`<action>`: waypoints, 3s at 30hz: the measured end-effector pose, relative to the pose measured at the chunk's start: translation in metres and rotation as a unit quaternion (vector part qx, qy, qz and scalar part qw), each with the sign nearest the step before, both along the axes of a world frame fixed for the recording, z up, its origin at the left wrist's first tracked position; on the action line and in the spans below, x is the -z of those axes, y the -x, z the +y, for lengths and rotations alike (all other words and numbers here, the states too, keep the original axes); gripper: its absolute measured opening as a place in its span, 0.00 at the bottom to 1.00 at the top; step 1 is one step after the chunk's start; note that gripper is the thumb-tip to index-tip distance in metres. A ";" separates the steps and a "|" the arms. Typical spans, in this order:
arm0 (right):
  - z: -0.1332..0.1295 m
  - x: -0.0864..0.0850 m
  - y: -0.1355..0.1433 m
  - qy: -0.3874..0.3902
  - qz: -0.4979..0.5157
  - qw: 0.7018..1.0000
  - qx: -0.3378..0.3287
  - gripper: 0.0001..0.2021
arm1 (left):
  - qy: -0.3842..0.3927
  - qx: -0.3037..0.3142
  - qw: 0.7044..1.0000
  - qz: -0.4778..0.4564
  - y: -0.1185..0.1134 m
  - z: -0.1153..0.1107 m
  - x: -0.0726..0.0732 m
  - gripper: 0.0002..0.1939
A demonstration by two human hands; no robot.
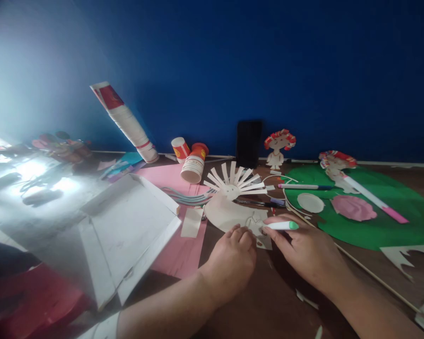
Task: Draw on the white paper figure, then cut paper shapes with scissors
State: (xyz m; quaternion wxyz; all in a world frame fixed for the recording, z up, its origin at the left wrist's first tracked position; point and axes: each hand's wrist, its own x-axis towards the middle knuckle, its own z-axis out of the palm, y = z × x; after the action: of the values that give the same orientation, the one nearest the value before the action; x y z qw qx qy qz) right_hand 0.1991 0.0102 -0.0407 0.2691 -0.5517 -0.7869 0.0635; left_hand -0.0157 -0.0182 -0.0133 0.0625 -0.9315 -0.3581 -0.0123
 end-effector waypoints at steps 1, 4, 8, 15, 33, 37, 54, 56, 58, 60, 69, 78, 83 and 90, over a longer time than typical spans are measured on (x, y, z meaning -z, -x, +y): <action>0.000 0.000 0.000 0.003 0.001 1.000 -0.004 0.22 | 0.000 0.000 1.000 0.001 0.000 0.000 0.000 0.16; 0.000 0.000 0.000 0.014 0.004 1.000 -0.006 0.21 | 0.000 -0.001 1.000 0.002 0.000 0.000 0.001 0.16; 0.000 0.000 -0.001 0.016 0.011 1.000 -0.006 0.19 | -0.002 -0.002 1.000 -0.002 -0.001 0.000 0.003 0.15; -0.001 -0.004 0.000 0.029 0.017 0.999 -0.016 0.19 | 0.003 -0.001 1.000 -0.009 -0.001 0.000 0.000 0.15; -0.002 -0.013 0.003 0.091 0.040 0.995 -0.001 0.19 | 0.002 0.000 1.000 -0.005 -0.001 0.000 0.003 0.16; -0.002 -0.015 0.003 0.098 0.059 0.993 0.001 0.19 | 0.008 0.001 1.000 -0.008 -0.001 0.000 0.003 0.16; -0.004 -0.016 0.002 0.067 0.073 0.995 -0.004 0.16 | 0.019 0.000 1.000 -0.006 -0.001 0.001 0.005 0.15; -0.004 -0.012 0.001 0.055 0.063 0.996 -0.013 0.15 | 0.016 -0.001 1.000 -0.007 -0.001 0.001 0.004 0.15; -0.004 -0.010 0.000 0.049 0.054 0.997 -0.018 0.14 | 0.015 0.001 1.000 -0.008 -0.001 0.002 0.003 0.15; -0.004 -0.010 0.000 0.049 0.047 0.997 -0.024 0.13 | 0.017 0.003 1.000 -0.007 -0.001 0.002 0.001 0.15; -0.002 -0.005 0.001 0.073 0.031 0.997 -0.004 0.17 | 0.013 0.007 1.000 -0.010 -0.001 0.001 0.003 0.14; -0.003 -0.009 0.002 0.096 0.023 0.995 0.028 0.20 | 0.013 0.002 1.000 -0.010 -0.001 0.001 0.003 0.15; -0.003 -0.006 0.001 0.102 0.030 0.994 0.033 0.20 | 0.018 -0.001 1.000 -0.011 -0.001 0.001 0.004 0.15; -0.006 -0.021 0.006 0.099 0.111 0.988 0.048 0.19 | 0.023 -0.002 0.999 -0.030 -0.002 0.001 0.007 0.12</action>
State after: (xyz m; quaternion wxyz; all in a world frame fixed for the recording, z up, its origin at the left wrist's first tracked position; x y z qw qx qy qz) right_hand 0.1929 0.0039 -0.0197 0.3015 -0.6024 -0.7145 0.1891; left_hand -0.0141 -0.0174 -0.0199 0.0307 -0.9310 -0.3622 -0.0320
